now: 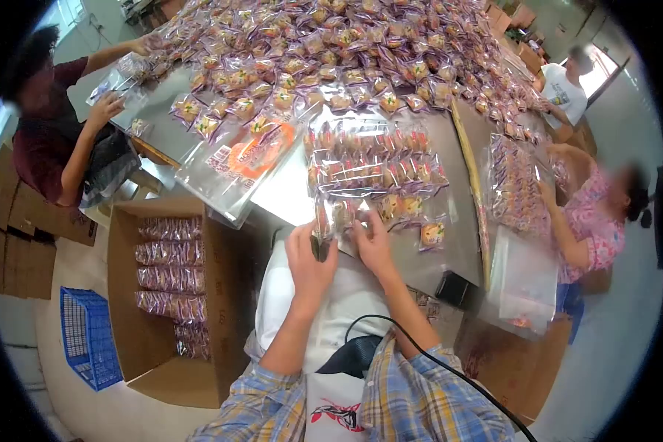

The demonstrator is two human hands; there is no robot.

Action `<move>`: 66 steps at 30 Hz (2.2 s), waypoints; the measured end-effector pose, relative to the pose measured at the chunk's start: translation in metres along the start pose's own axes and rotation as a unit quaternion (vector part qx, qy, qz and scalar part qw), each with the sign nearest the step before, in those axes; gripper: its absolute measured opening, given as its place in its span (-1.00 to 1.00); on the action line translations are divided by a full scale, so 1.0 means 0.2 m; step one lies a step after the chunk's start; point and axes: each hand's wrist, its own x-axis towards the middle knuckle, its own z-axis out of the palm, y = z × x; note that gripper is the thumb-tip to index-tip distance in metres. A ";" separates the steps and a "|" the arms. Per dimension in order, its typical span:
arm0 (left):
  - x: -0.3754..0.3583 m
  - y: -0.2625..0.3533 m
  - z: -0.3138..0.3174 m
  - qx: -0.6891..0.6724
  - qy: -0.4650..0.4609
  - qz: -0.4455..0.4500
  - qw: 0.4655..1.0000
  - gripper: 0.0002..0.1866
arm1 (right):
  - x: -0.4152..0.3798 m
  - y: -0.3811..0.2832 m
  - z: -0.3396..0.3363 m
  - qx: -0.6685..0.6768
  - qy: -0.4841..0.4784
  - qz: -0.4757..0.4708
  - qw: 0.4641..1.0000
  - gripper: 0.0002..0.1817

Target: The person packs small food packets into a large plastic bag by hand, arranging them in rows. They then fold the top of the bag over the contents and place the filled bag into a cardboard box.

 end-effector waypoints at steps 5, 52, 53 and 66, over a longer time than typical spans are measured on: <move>-0.06 0.06 -0.09 -0.037 -0.102 0.150 0.983 -0.66 | -0.08 -0.20 -0.01 -0.198 0.003 -0.128 0.972 -0.52; -0.33 0.13 0.12 -0.220 -0.132 -0.212 0.943 -0.22 | -0.03 -0.10 -0.08 -0.238 0.038 -0.214 0.947 -0.29; -0.32 0.12 0.13 -0.242 -0.120 -0.237 0.933 -0.21 | -0.03 -0.11 -0.09 -0.255 0.029 -0.228 0.939 -0.26; -0.31 0.17 0.12 -0.270 -0.121 -0.244 0.924 -0.02 | -0.04 -0.06 -0.05 -0.318 0.056 -0.224 0.919 -0.34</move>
